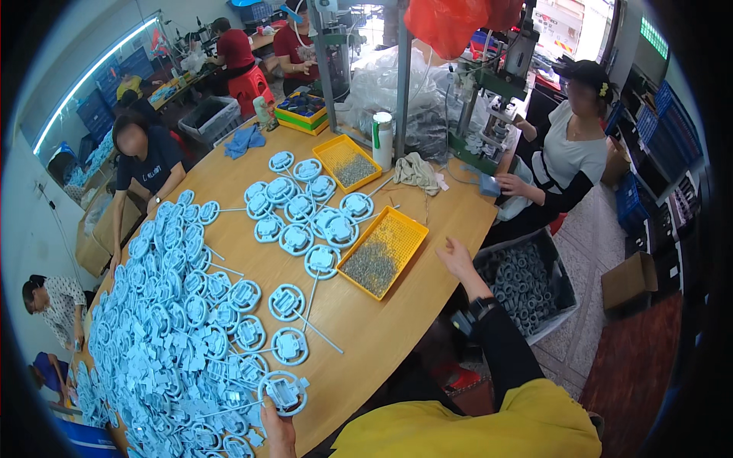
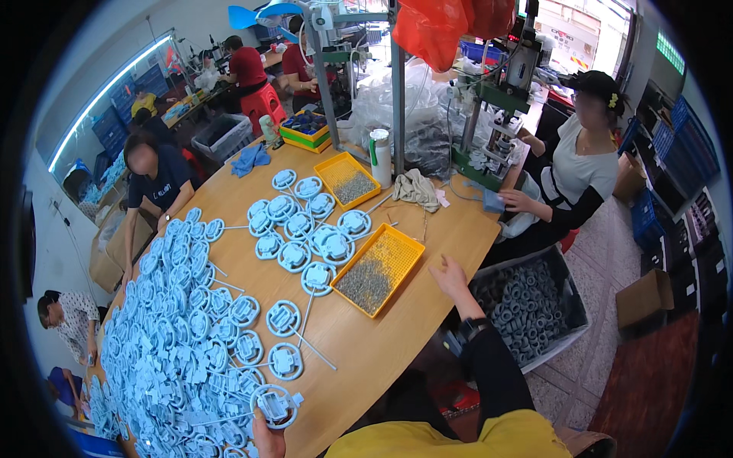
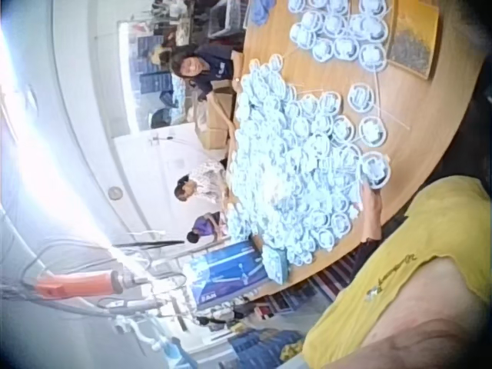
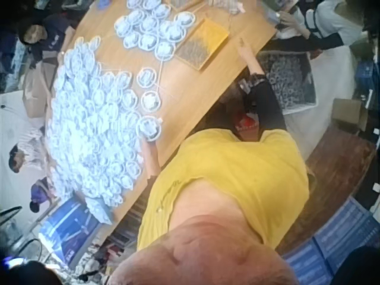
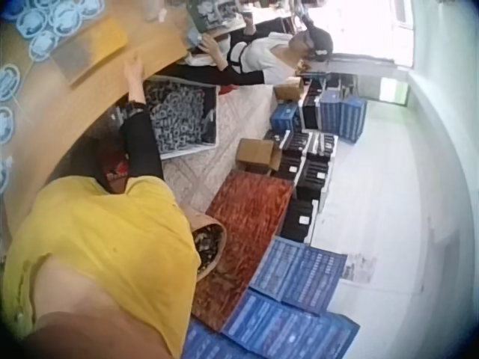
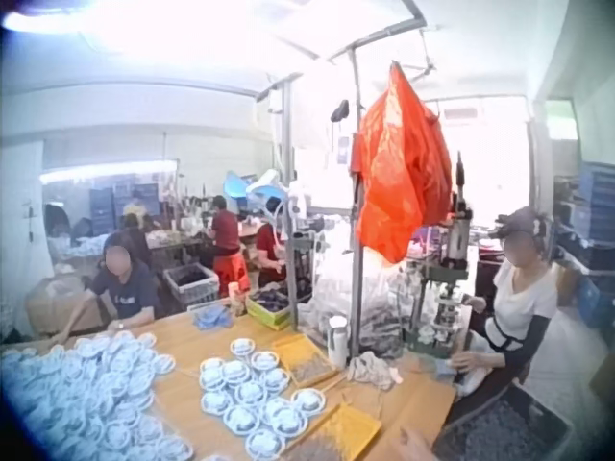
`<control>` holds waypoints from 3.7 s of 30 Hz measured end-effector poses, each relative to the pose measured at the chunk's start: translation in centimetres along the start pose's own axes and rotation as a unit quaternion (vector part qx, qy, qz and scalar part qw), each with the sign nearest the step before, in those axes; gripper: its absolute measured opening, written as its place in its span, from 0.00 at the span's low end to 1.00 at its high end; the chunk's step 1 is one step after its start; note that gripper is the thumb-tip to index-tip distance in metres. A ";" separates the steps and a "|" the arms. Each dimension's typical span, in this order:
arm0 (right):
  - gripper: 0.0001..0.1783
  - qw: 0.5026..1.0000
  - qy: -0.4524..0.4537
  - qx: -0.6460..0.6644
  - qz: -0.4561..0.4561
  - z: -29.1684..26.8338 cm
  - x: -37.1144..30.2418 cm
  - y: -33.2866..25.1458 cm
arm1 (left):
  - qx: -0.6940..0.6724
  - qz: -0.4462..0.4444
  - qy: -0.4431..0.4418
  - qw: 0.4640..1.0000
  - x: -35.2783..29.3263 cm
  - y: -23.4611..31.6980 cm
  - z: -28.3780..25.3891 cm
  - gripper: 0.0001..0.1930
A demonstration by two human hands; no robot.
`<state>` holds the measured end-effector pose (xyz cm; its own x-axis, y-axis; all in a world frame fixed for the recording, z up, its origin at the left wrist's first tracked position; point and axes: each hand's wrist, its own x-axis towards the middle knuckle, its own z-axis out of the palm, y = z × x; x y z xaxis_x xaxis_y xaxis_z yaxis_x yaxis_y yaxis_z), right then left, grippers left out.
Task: Assembling and sorting blue plastic fan components in a manufacturing workshop.
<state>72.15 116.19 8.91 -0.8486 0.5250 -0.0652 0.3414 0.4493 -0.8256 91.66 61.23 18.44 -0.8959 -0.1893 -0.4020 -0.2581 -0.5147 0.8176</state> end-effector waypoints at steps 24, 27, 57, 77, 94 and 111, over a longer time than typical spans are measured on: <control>0.12 0.959 -0.150 0.000 -0.242 10.8 19.9 -14.9 | -0.012 0.047 0.154 0.987 6.9 -2.6 15.2 0.21; 0.10 0.961 -0.165 -0.001 -0.221 17.1 21.9 -17.8 | 0.003 0.054 0.168 0.984 6.6 -2.4 16.1 0.22; 0.07 0.947 0.088 -0.076 -0.299 25.0 32.6 -19.8 | 0.114 -0.039 0.335 0.934 4.7 -3.8 12.3 0.22; 0.17 0.950 -0.006 -0.298 -0.092 25.9 33.5 -22.9 | -0.015 -0.012 0.287 0.958 4.8 -4.3 13.9 0.24; 0.18 0.691 -0.457 0.000 -0.559 27.1 -4.1 -32.3 | -0.166 0.073 0.296 0.938 -2.4 -8.2 7.4 0.26; 0.21 0.606 -0.485 -0.219 -0.591 26.9 -32.8 -22.0 | -0.255 0.105 0.261 0.925 -12.4 -4.7 -10.0 0.25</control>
<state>81.56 69.62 14.13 -0.3712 -0.9273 -0.0476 -0.8423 0.3578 -0.4032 107.60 57.62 15.42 -0.5765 -0.6386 -0.5097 0.2248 -0.7237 0.6525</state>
